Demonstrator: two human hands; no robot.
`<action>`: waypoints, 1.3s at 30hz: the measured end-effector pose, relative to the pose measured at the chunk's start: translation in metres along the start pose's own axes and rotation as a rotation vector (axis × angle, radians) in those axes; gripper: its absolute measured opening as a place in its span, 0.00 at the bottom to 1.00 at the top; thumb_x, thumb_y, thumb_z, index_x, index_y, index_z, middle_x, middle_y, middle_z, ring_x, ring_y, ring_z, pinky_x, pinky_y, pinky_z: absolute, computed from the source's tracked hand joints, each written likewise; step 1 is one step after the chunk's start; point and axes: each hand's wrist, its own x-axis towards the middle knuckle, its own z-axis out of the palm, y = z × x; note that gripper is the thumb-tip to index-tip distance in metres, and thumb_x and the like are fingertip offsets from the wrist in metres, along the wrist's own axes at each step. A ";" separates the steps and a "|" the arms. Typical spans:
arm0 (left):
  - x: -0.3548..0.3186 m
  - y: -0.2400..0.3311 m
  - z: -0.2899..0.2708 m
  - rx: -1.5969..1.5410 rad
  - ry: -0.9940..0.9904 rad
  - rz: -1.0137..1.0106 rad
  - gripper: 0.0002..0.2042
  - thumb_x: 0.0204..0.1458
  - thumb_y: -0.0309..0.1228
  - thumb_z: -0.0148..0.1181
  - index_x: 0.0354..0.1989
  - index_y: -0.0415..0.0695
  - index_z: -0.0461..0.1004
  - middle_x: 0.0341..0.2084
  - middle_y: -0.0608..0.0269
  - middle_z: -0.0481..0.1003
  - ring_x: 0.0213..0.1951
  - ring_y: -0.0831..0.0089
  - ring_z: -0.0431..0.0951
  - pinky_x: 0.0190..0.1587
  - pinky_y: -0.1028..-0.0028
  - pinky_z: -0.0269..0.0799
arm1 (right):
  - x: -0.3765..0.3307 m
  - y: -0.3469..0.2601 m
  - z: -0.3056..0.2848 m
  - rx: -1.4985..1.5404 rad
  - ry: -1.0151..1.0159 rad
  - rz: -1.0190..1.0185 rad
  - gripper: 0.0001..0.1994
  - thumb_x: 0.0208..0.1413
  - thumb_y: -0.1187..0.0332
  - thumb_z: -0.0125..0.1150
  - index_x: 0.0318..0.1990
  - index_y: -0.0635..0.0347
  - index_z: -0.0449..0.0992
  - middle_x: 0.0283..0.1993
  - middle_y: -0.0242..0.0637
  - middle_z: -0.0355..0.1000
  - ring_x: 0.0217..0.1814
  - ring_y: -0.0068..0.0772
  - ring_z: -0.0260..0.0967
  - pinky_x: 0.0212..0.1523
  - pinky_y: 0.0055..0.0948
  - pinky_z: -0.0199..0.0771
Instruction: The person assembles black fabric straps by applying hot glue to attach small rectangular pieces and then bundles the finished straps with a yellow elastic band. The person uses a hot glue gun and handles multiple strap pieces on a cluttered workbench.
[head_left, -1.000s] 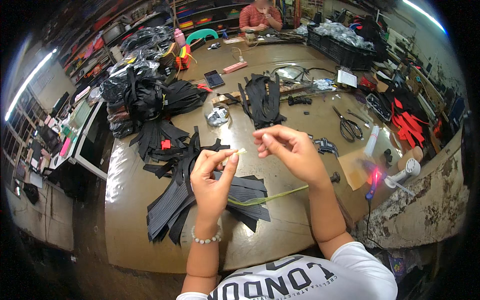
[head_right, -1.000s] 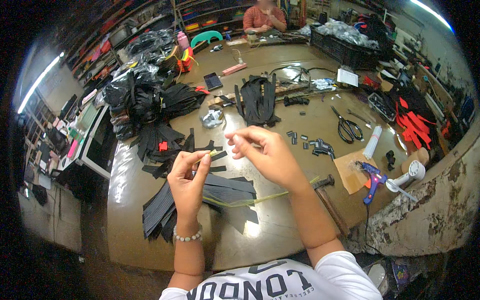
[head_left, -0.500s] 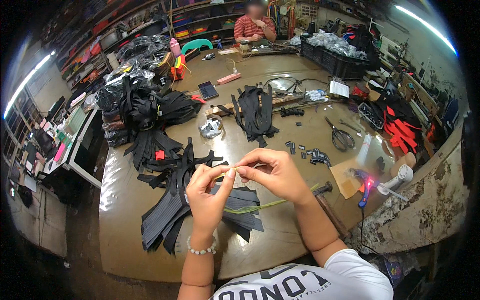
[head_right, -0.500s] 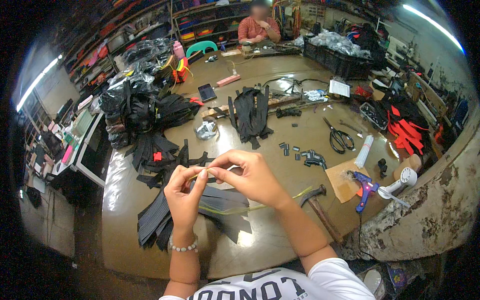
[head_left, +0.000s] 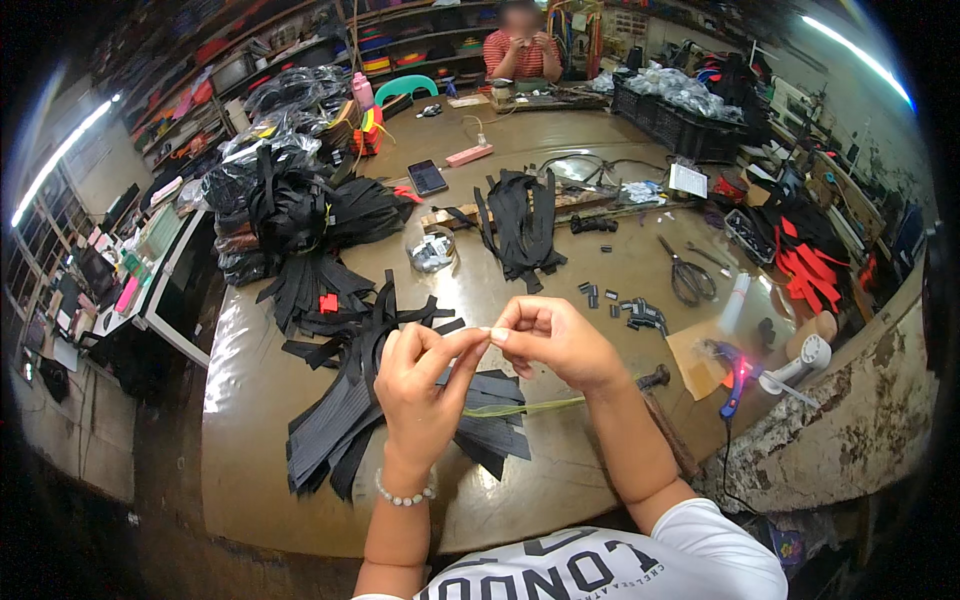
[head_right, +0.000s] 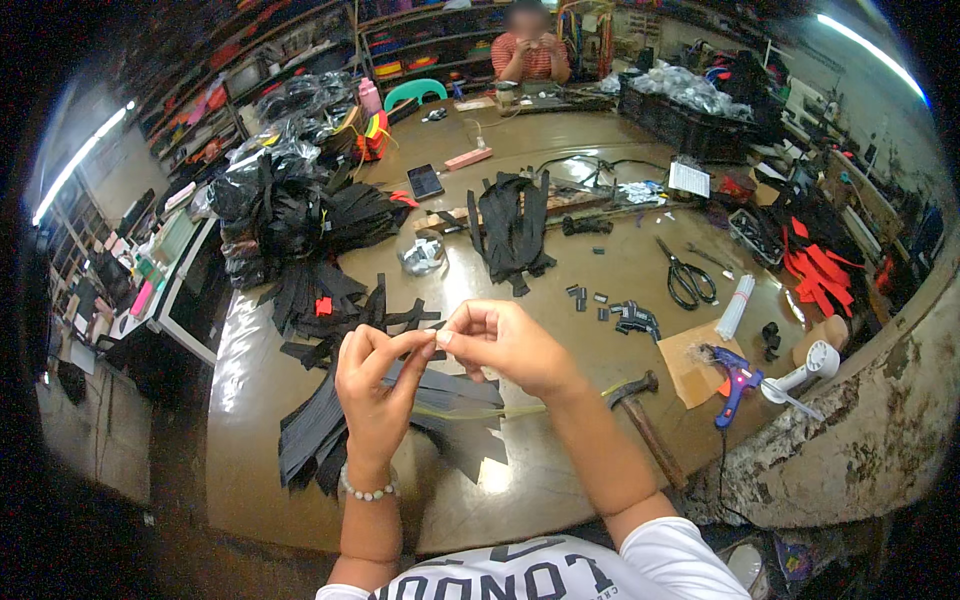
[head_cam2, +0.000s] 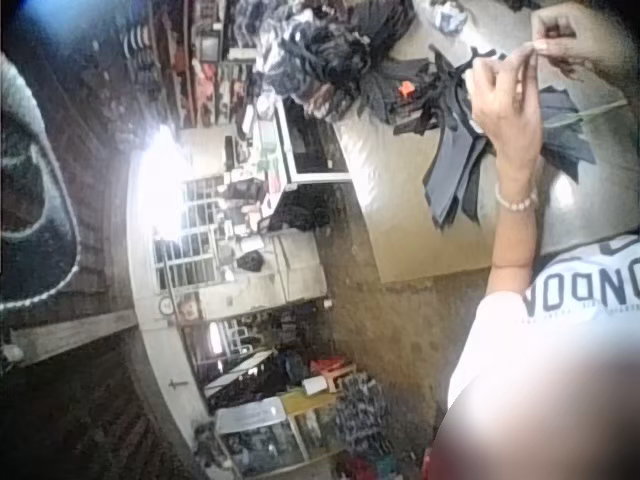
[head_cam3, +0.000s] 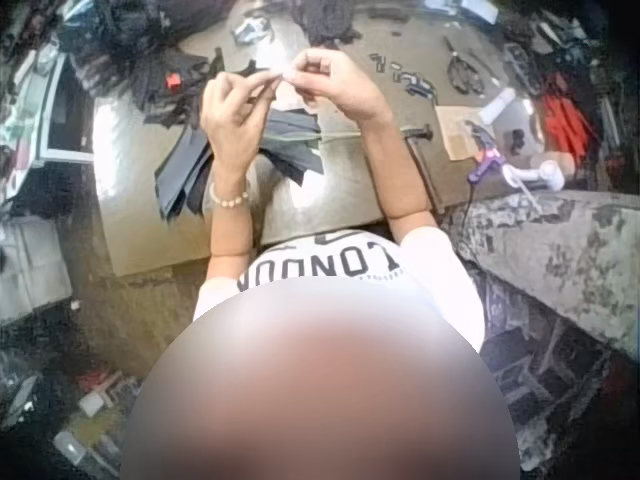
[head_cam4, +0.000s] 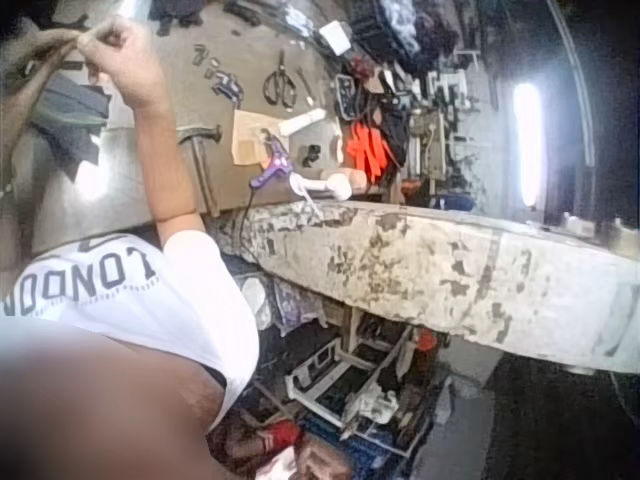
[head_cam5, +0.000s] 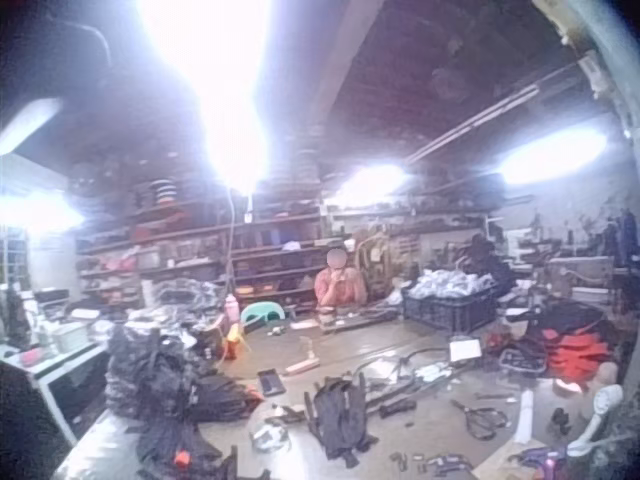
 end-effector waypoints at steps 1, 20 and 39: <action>0.000 0.001 -0.001 -0.005 -0.001 0.015 0.09 0.44 0.27 0.70 0.35 0.51 0.83 0.19 0.69 0.63 0.23 0.71 0.62 0.26 0.72 0.57 | 0.002 0.000 -0.004 0.189 -0.056 0.106 0.07 0.59 0.70 0.62 0.36 0.65 0.71 0.29 0.32 0.67 0.27 0.17 0.62 0.21 0.18 0.63; 0.000 -0.020 -0.004 -1.069 -0.311 -0.788 0.10 0.59 0.32 0.61 0.35 0.36 0.78 0.29 0.76 0.69 0.29 0.90 0.65 0.33 0.85 0.60 | 0.015 0.004 0.008 -1.220 0.218 -1.088 0.08 0.45 0.77 0.68 0.34 0.60 0.77 0.34 0.35 0.74 0.36 0.39 0.72 0.34 0.32 0.74; -0.004 -0.014 0.004 0.120 0.220 0.124 0.06 0.47 0.35 0.67 0.33 0.51 0.79 0.26 0.67 0.68 0.31 0.68 0.69 0.32 0.70 0.66 | 0.005 0.018 0.025 -0.084 0.232 -0.175 0.05 0.63 0.69 0.52 0.37 0.60 0.68 0.33 0.32 0.67 0.30 0.22 0.64 0.24 0.21 0.67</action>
